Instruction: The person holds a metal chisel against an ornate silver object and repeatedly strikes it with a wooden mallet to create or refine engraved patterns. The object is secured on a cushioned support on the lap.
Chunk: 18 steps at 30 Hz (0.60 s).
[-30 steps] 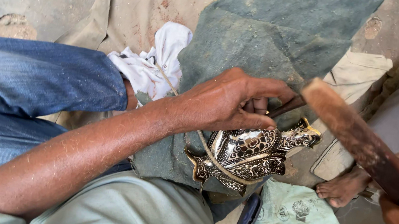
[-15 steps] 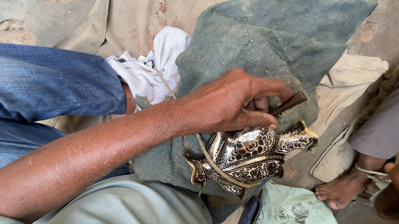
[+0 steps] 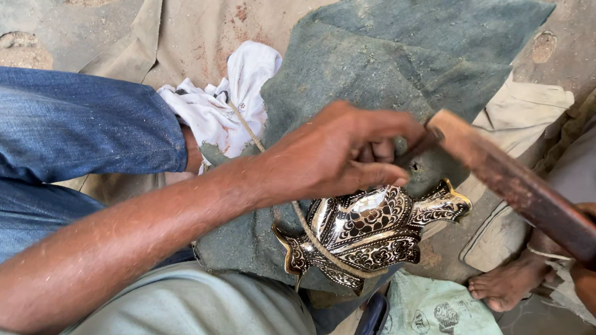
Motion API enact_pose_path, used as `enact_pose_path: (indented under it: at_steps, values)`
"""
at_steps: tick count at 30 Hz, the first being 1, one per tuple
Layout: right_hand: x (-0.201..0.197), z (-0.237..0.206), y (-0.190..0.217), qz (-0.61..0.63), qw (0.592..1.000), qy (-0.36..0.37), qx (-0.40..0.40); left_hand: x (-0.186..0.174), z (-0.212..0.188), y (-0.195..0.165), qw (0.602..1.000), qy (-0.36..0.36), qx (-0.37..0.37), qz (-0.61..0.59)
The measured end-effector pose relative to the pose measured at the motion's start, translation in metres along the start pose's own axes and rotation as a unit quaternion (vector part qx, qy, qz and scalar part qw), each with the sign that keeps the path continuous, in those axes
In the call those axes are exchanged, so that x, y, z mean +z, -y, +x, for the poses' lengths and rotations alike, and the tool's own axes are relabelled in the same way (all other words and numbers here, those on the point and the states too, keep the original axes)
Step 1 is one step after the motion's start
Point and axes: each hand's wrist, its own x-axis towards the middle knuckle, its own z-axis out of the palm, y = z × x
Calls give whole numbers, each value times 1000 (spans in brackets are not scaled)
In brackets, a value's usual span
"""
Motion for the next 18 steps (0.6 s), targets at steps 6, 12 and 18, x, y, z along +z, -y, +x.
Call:
enact_pose_path:
  at_steps: [6,12,18]
  values:
    - [13,-9,1,50,996,-35,61,5,-32,-6,994,-82,-48,-48]
    - [4,-12,-4,-26,999,-37,25,14,-42,-16,992,-103,-77,0]
    - [-18,-2,19,-68,997,-10,-26,20,-45,-26,989,-137,-53,20]
